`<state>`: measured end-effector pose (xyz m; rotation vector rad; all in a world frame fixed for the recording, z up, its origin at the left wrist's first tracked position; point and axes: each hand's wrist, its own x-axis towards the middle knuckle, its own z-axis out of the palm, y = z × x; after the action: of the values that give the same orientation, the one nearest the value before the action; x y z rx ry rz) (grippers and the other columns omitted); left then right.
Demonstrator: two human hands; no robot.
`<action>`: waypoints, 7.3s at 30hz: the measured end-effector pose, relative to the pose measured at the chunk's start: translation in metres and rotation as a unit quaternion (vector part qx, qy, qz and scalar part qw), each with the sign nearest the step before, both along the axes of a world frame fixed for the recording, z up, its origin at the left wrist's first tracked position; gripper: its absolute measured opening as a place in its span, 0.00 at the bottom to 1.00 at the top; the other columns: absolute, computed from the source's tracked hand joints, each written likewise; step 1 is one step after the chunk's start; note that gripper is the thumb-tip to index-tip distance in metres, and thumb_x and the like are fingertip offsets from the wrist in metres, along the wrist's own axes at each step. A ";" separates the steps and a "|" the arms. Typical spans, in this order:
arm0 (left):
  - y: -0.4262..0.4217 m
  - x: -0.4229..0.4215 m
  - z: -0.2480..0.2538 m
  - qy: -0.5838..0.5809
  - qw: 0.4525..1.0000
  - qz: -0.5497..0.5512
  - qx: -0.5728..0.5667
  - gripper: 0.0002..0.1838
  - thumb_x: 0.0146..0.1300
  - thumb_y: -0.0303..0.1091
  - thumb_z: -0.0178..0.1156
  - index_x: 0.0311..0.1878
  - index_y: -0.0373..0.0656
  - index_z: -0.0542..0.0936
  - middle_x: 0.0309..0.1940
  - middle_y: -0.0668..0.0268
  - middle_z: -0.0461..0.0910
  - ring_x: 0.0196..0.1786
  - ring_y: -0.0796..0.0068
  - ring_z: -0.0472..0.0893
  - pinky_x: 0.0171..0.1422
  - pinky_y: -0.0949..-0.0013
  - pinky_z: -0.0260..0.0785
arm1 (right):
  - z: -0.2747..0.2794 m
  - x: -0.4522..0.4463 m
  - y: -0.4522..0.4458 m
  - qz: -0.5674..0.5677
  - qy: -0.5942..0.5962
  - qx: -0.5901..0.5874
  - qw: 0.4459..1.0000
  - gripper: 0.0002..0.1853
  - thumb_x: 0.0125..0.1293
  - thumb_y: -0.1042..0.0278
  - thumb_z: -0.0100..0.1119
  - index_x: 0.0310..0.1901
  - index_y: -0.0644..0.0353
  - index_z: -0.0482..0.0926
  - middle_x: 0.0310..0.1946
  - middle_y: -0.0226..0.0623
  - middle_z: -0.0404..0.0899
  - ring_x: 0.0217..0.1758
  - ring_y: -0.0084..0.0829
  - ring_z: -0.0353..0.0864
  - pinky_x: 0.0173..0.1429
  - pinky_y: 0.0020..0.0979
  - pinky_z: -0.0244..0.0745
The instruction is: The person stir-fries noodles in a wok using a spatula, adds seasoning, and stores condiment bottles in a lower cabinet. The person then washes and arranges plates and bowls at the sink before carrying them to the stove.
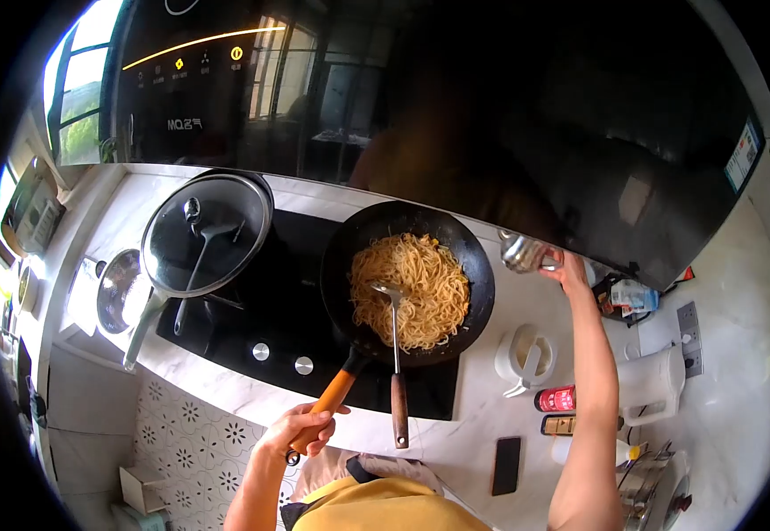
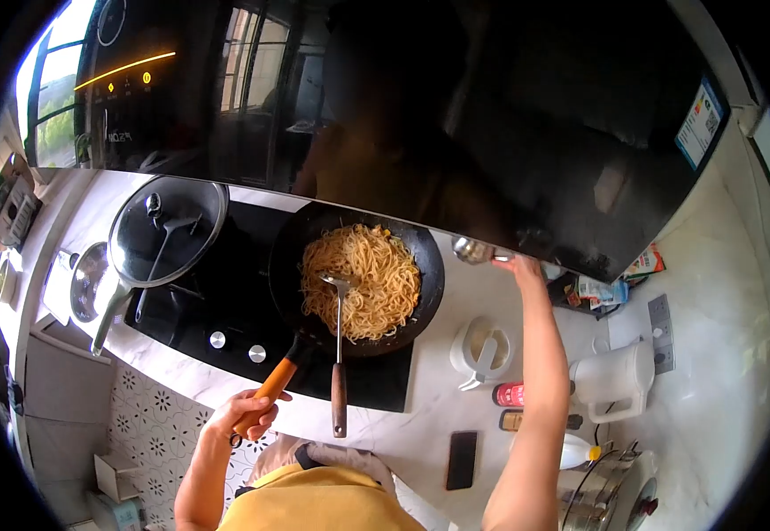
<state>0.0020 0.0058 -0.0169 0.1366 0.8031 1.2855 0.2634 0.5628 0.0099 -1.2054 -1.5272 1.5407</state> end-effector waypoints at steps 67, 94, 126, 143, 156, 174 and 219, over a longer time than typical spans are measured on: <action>0.003 -0.013 0.005 0.013 0.999 -0.044 -0.005 0.22 0.64 0.31 0.60 0.57 0.37 0.65 0.28 0.65 0.72 0.21 0.77 0.74 0.27 0.74 0.71 | 0.200 -0.115 -0.402 0.394 -0.657 0.392 0.509 0.22 0.59 0.78 0.48 0.56 0.76 0.68 0.43 0.59 0.75 0.42 0.50 0.82 0.43 0.45 0.78; 0.001 -0.005 0.007 0.023 0.999 -0.040 -0.003 0.21 0.64 0.32 0.59 0.57 0.40 0.66 0.27 0.66 0.72 0.23 0.78 0.73 0.28 0.76 0.68 | 0.182 -0.135 -0.295 0.216 -0.642 0.578 0.455 0.06 0.51 0.71 0.56 0.25 0.61 0.82 0.31 0.48 0.82 0.35 0.39 0.84 0.37 0.38 0.78; 0.003 -0.002 0.004 -0.006 1.000 -0.021 -0.009 0.19 0.64 0.32 0.61 0.54 0.39 0.67 0.28 0.66 0.72 0.22 0.77 0.73 0.27 0.75 0.69 | 0.191 -0.045 -0.371 0.312 -0.648 0.464 0.517 0.36 0.55 0.80 0.51 0.69 0.55 0.62 0.49 0.53 0.74 0.31 0.43 0.81 0.39 0.40 0.76; 0.004 -0.002 0.001 -0.004 1.000 -0.025 -0.004 0.20 0.63 0.32 0.59 0.56 0.39 0.67 0.27 0.66 0.71 0.21 0.78 0.73 0.27 0.76 0.68 | 0.095 -0.115 -0.352 0.333 -0.619 0.529 0.475 0.32 0.52 0.77 0.55 0.61 0.82 0.63 0.28 0.52 0.79 0.31 0.39 0.82 0.30 0.34 0.79; 0.002 -0.007 0.010 0.019 0.999 -0.041 -0.028 0.20 0.63 0.32 0.61 0.55 0.41 0.67 0.28 0.67 0.72 0.22 0.78 0.74 0.28 0.75 0.69 | 0.103 -0.105 -0.354 0.318 -0.607 0.505 0.525 0.30 0.57 0.76 0.51 0.61 0.82 0.62 0.30 0.52 0.80 0.31 0.40 0.83 0.30 0.35 0.79; 0.030 0.032 0.137 0.520 0.826 -0.005 0.217 0.23 0.54 0.35 0.63 0.52 0.39 0.70 0.48 0.61 0.71 0.51 0.72 0.71 0.55 0.68 0.62 | 0.023 -0.069 -0.407 0.135 -0.410 0.334 0.838 0.34 0.62 0.65 0.58 0.67 0.67 0.59 0.38 0.50 0.73 0.35 0.45 0.81 0.33 0.37 0.78; 0.337 0.269 0.125 0.389 0.866 -0.196 0.246 0.11 0.65 0.24 0.59 0.50 0.33 0.74 0.40 0.62 0.80 0.44 0.76 0.81 0.51 0.72 0.73 | 0.014 0.359 0.253 -0.573 -0.056 0.220 0.787 0.08 0.56 0.68 0.62 0.35 0.61 0.76 0.24 0.42 0.82 0.29 0.39 0.85 0.34 0.39 0.80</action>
<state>0.2711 0.3428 0.1078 1.2359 1.0286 0.9978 0.6222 0.8158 0.0240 -1.4876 -0.7748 0.2781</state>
